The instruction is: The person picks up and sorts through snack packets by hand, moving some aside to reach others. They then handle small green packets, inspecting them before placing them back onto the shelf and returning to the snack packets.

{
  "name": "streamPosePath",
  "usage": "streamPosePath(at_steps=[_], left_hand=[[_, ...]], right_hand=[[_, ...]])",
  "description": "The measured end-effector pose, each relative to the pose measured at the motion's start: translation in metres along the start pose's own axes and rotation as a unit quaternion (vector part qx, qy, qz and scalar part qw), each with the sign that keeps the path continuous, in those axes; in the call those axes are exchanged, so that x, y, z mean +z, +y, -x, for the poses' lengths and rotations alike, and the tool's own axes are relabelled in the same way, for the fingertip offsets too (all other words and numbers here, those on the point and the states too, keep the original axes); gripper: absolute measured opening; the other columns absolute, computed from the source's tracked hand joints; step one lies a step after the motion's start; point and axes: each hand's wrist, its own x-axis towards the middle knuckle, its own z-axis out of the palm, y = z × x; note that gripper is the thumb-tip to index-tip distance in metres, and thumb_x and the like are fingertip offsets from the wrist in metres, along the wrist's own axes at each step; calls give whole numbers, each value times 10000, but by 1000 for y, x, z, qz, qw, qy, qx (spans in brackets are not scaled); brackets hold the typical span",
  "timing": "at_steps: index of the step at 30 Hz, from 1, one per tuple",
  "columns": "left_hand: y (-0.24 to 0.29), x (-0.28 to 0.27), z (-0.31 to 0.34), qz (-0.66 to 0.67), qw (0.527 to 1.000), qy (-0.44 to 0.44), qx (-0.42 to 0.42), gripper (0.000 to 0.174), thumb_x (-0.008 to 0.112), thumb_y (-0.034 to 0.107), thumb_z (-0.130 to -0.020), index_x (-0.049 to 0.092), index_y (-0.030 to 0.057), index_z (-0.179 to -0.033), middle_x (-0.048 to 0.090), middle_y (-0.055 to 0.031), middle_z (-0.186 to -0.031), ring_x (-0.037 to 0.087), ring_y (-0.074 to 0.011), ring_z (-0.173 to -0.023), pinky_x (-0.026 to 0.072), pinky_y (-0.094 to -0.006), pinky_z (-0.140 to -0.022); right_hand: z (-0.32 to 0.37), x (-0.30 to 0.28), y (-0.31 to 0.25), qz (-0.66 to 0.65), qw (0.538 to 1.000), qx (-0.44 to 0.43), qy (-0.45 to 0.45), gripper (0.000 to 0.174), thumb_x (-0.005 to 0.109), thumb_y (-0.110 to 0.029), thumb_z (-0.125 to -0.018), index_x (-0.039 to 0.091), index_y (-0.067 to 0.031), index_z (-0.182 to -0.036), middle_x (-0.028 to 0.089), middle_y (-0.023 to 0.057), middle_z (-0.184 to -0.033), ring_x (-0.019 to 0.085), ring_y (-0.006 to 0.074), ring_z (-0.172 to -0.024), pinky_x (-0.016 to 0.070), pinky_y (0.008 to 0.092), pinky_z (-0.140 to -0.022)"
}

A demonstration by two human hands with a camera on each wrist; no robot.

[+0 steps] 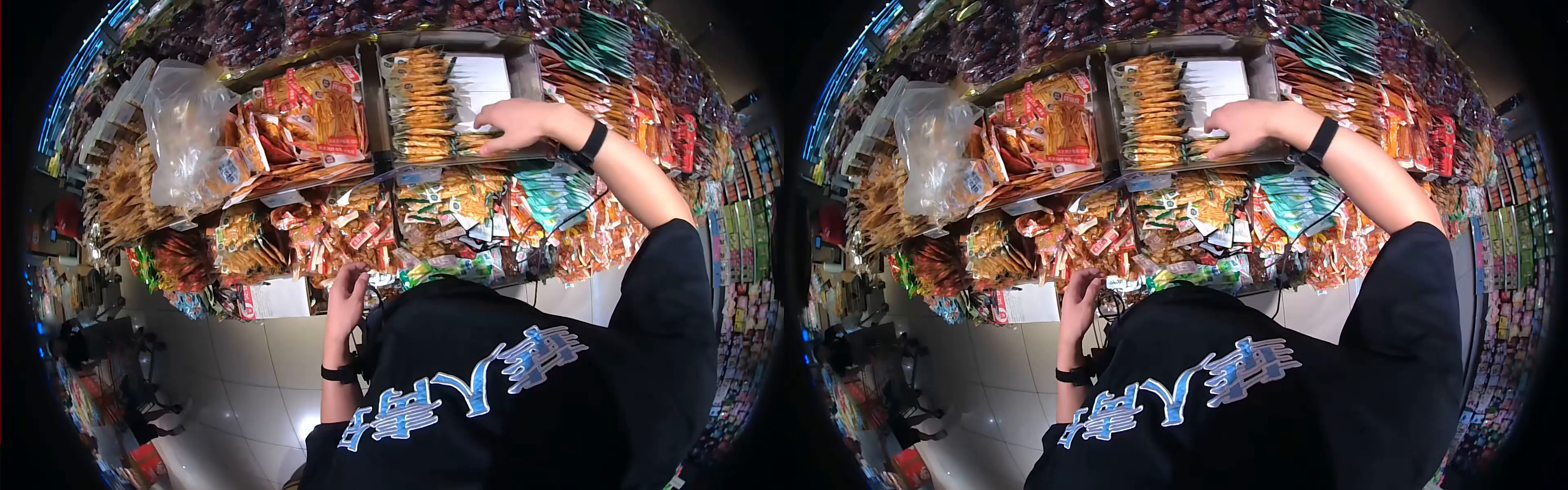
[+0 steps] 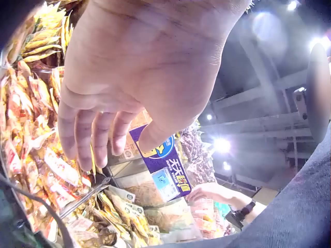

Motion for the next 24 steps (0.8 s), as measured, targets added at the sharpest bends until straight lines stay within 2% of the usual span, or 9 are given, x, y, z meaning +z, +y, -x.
streamPosePath(at_steps=[3,4,7,10,13,16,19,24], left_hand=[[3,4,-4,-8,1000,-26,-2,225,587,118,-1026,583,-30,-1196,684,-96,-1111,635,-147,-1037,499,-294,-936],[5,6,-5,-7,1000,-29,-1,227,587,119,-1026,583,-30,-1198,684,-100,-1118,637,-151,-1046,499,-296,-942],[10,8,-5,-5,1000,-29,1,232,586,121,-1027,582,-30,-1203,683,-108,-1136,640,-160,-1070,498,-301,-959],[10,8,-2,-10,1000,-23,2,233,584,121,-1027,581,-30,-1205,684,-106,-1144,641,-162,-1076,496,-300,-963],[7,5,0,-7,1000,-19,-1,229,580,118,-1028,583,-26,-1206,683,-99,-1142,637,-157,-1060,495,-296,-949],[8,3,1,8,1000,-13,-9,223,577,113,-1029,587,-21,-1206,682,-90,-1135,631,-149,-1041,494,-290,-929],[7,2,1,13,1000,-8,-11,221,577,111,-1029,586,-19,-1207,679,-80,-1116,624,-138,-1022,492,-283,-914],[4,6,0,25,999,-18,-9,233,590,109,-1024,579,-23,-1216,672,-69,-1083,614,-115,-1001,491,-273,-905]], right_hand=[[-10,24,11,-20,1000,15,-11,668,645,-537,-914,607,16,-1286,641,224,-1252,594,395,-1193,483,448,-1008],[-12,31,13,-9,1000,1,22,591,650,-504,-912,644,0,-1220,677,221,-1161,634,395,-1109,509,463,-953],[-14,26,8,8,1000,4,3,499,672,-456,-882,676,-26,-1137,710,211,-1031,669,399,-998,531,482,-886],[-19,29,7,78,997,-18,16,426,694,-396,-842,686,-46,-1084,720,203,-943,680,406,-919,541,492,-829],[-28,36,20,7,999,-24,22,410,730,-334,-801,682,-42,-1084,715,207,-951,677,406,-944,540,494,-835],[-33,42,22,8,999,-20,34,348,736,-269,-820,676,-25,-1061,710,203,-951,674,410,-951,538,493,-845],[-35,51,19,52,997,24,43,311,711,-259,-870,685,-16,-1062,715,209,-991,683,411,-965,546,484,-855],[-12,43,13,46,996,49,63,272,679,-233,-906,684,-14,-1067,711,219,-1007,680,420,-968,544,488,-856]])
